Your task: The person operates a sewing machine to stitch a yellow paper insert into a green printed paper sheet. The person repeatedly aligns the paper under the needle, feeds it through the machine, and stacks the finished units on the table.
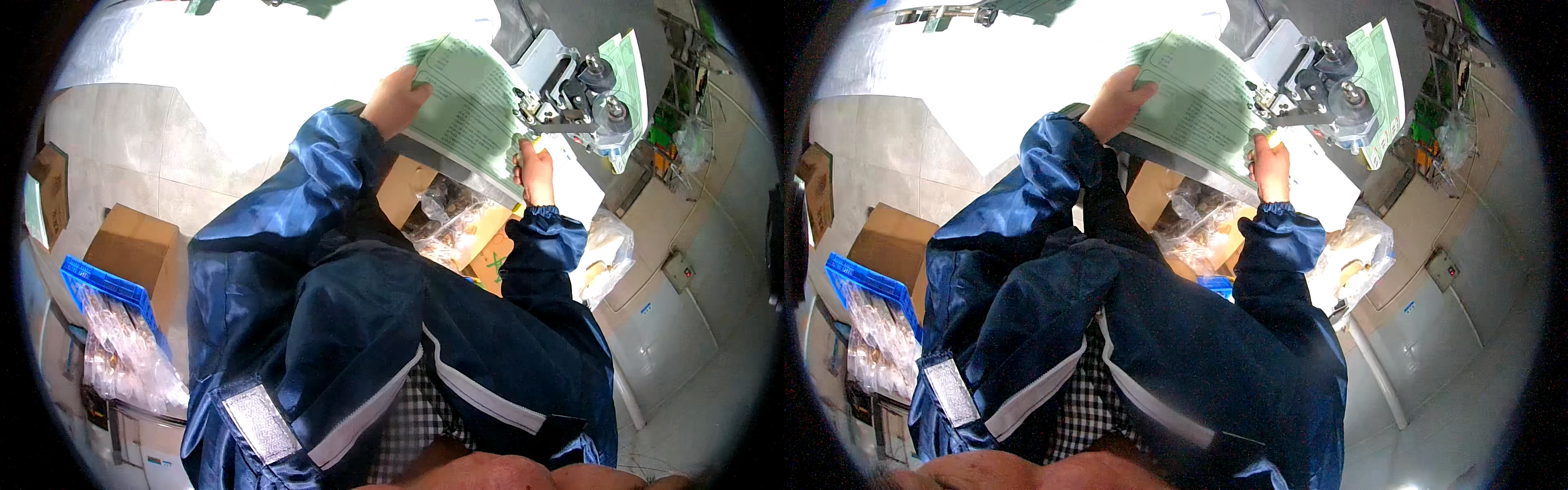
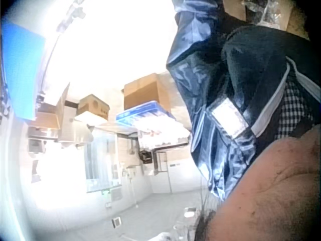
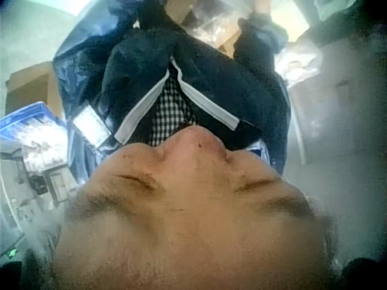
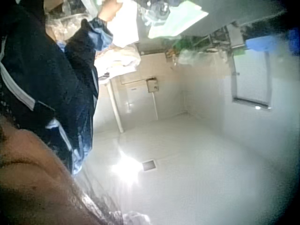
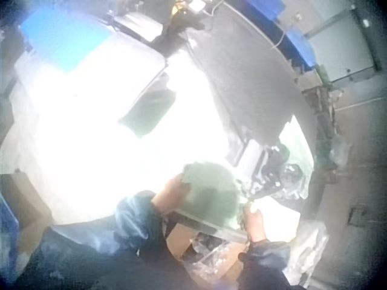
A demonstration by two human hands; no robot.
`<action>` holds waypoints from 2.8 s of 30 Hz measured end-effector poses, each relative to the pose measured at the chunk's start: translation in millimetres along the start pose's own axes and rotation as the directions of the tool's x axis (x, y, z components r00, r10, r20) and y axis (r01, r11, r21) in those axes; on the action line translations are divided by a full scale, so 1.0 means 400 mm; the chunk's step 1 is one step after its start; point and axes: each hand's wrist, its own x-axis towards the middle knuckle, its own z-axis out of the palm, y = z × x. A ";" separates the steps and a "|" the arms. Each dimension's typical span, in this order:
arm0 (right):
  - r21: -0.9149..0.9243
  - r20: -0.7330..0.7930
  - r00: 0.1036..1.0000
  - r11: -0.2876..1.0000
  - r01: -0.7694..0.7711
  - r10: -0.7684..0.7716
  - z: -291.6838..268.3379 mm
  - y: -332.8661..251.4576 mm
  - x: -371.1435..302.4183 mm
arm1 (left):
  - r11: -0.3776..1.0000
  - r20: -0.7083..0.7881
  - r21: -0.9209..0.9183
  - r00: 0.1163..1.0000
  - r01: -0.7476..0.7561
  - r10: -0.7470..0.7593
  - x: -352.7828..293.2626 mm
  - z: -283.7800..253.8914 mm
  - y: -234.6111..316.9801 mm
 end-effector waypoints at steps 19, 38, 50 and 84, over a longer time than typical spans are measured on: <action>-0.020 -0.038 0.998 0.999 -0.041 0.040 -0.004 -0.011 -0.006 | 0.998 -0.067 0.010 0.996 -0.066 0.066 -0.010 0.004 -0.010; -0.095 -0.109 0.991 0.992 -0.087 0.077 0.010 -0.048 -0.035 | 0.992 -0.051 -0.079 0.994 -0.100 0.096 -0.040 -0.014 0.000; -0.085 -0.175 0.981 0.991 -0.101 0.085 0.024 -0.054 -0.052 | 0.986 -0.048 -0.117 0.992 -0.120 0.115 -0.038 0.002 -0.021; -0.113 -0.198 0.975 0.986 -0.119 0.095 0.036 -0.051 -0.048 | 0.978 -0.067 -0.106 0.982 -0.182 0.176 -0.043 -0.018 0.002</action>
